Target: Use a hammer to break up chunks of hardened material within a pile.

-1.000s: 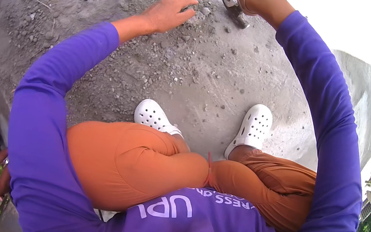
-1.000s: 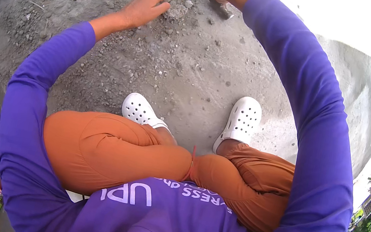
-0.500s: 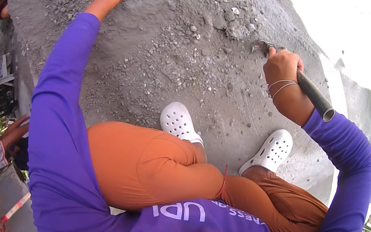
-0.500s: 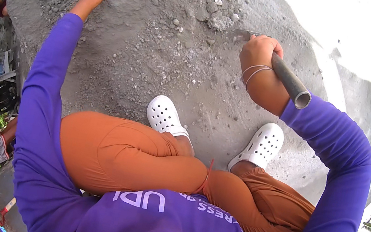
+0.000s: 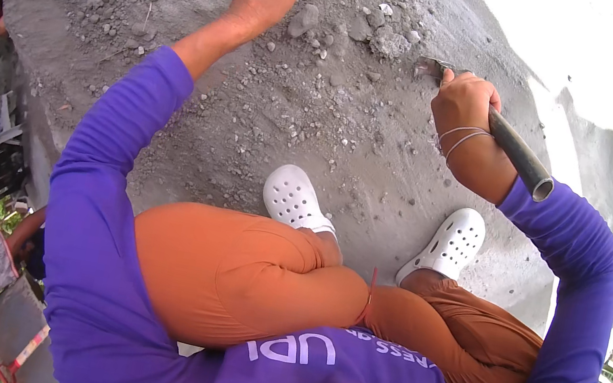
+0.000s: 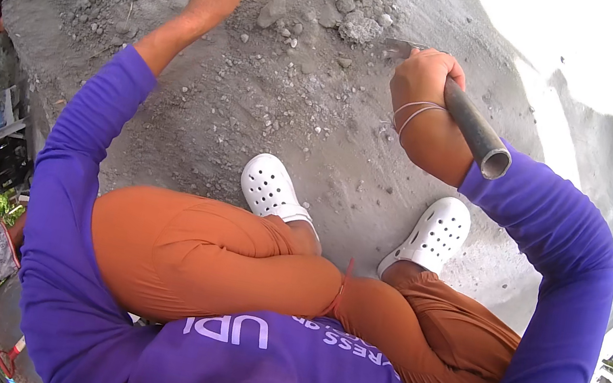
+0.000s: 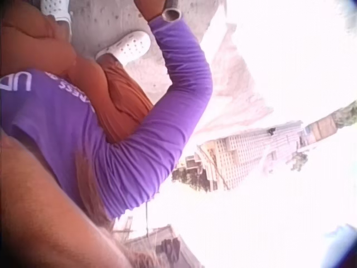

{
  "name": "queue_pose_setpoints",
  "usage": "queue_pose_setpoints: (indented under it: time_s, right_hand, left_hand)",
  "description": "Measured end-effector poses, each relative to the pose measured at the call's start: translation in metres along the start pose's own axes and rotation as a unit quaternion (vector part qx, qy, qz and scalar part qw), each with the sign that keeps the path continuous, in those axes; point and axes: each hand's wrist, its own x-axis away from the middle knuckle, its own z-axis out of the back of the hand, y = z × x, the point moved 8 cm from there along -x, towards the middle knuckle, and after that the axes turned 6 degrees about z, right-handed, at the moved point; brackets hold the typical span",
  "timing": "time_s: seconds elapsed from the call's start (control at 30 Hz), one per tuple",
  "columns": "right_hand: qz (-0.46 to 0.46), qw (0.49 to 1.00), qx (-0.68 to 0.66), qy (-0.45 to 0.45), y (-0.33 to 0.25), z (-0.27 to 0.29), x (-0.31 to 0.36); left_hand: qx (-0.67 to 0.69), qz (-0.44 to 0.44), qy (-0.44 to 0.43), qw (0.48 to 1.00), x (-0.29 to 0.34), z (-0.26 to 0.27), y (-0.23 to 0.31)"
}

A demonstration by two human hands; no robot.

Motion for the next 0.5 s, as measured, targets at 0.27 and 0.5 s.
queue_pose_setpoints:
  time_s: [0.27,0.5]
  right_hand:
    - [0.046,0.996,-0.027,-0.076,-0.005,-0.001,-0.005]
    - [0.036,0.997,0.015,-0.071,-0.004,-0.002,-0.002]
  left_hand:
    - [-0.147,0.057,-0.147,0.977,0.03,-0.065,-0.086]
    - [0.153,0.222,-0.217,0.938,0.134,-0.108,0.029]
